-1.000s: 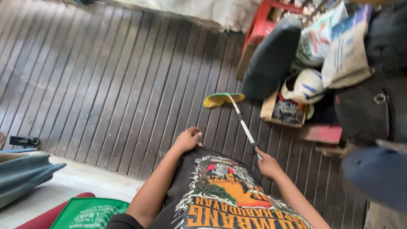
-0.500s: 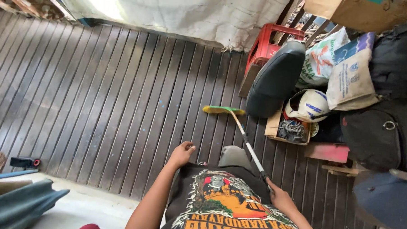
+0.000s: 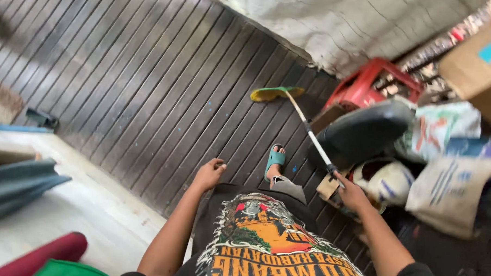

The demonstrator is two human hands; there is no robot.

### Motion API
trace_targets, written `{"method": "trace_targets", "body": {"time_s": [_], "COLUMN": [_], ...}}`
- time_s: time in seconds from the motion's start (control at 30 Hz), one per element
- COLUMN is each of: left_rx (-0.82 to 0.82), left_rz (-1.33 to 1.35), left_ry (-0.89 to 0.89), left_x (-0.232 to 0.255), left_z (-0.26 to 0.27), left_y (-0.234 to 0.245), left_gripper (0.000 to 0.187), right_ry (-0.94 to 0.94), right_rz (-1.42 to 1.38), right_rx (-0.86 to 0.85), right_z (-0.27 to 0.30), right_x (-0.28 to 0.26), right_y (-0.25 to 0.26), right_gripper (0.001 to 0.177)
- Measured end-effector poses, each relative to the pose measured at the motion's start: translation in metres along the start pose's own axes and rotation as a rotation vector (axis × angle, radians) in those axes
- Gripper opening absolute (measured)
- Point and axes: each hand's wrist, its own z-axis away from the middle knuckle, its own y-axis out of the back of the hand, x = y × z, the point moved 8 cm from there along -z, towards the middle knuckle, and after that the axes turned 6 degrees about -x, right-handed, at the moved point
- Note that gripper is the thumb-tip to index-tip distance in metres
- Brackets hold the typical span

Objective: The person sweeps a dark, textured floor with a long-handled broom, moving back and forth across the area. They navigate around a parked scooter and stacked items while sweeping debris toward the center of the space.

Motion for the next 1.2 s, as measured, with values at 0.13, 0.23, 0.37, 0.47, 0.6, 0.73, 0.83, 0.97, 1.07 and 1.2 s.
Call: {"method": "trace_targets", "body": {"time_s": [0.13, 0.23, 0.37, 0.47, 0.6, 0.73, 0.83, 0.97, 1.07, 1.2], "left_rx": [0.046, 0.078, 0.119, 0.191, 0.280, 0.358, 0.393, 0.408, 0.377, 0.402], "left_rz": [0.045, 0.104, 0.147, 0.248, 0.342, 0.557, 0.616, 0.557, 0.550, 0.446], "left_ry": [0.033, 0.054, 0.072, 0.073, 0.118, 0.141, 0.129, 0.047, 0.079, 0.029], "left_x": [0.044, 0.083, 0.116, 0.125, 0.130, 0.113, 0.111, 0.130, 0.152, 0.170], "left_z": [-0.021, -0.030, -0.037, -0.050, -0.058, -0.112, -0.159, -0.217, -0.236, -0.272], "left_y": [-0.002, 0.002, 0.005, 0.019, 0.050, 0.075, 0.109, 0.172, 0.230, 0.301], "left_gripper": [0.050, 0.051, 0.050, 0.048, 0.046, 0.043, 0.042, 0.046, 0.044, 0.047], "right_ry": [0.079, 0.131, 0.169, 0.175, 0.227, 0.294, 0.362, 0.392, 0.453, 0.480], "right_rz": [0.125, 0.205, 0.363, 0.568, 0.465, 0.535, 0.570, 0.610, 0.641, 0.610], "right_rx": [-0.058, -0.086, -0.130, -0.107, -0.209, -0.171, -0.176, -0.207, -0.227, -0.246], "right_z": [-0.066, -0.099, -0.157, -0.238, -0.184, -0.245, -0.311, -0.386, -0.421, -0.429], "right_x": [-0.034, -0.079, -0.119, -0.124, -0.247, -0.299, -0.338, -0.382, -0.432, -0.509], "right_y": [0.098, 0.163, 0.209, 0.221, 0.248, 0.257, 0.260, 0.261, 0.261, 0.265], "right_gripper": [0.067, 0.069, 0.070, 0.069, 0.066, 0.070, 0.072, 0.073, 0.078, 0.074]}}
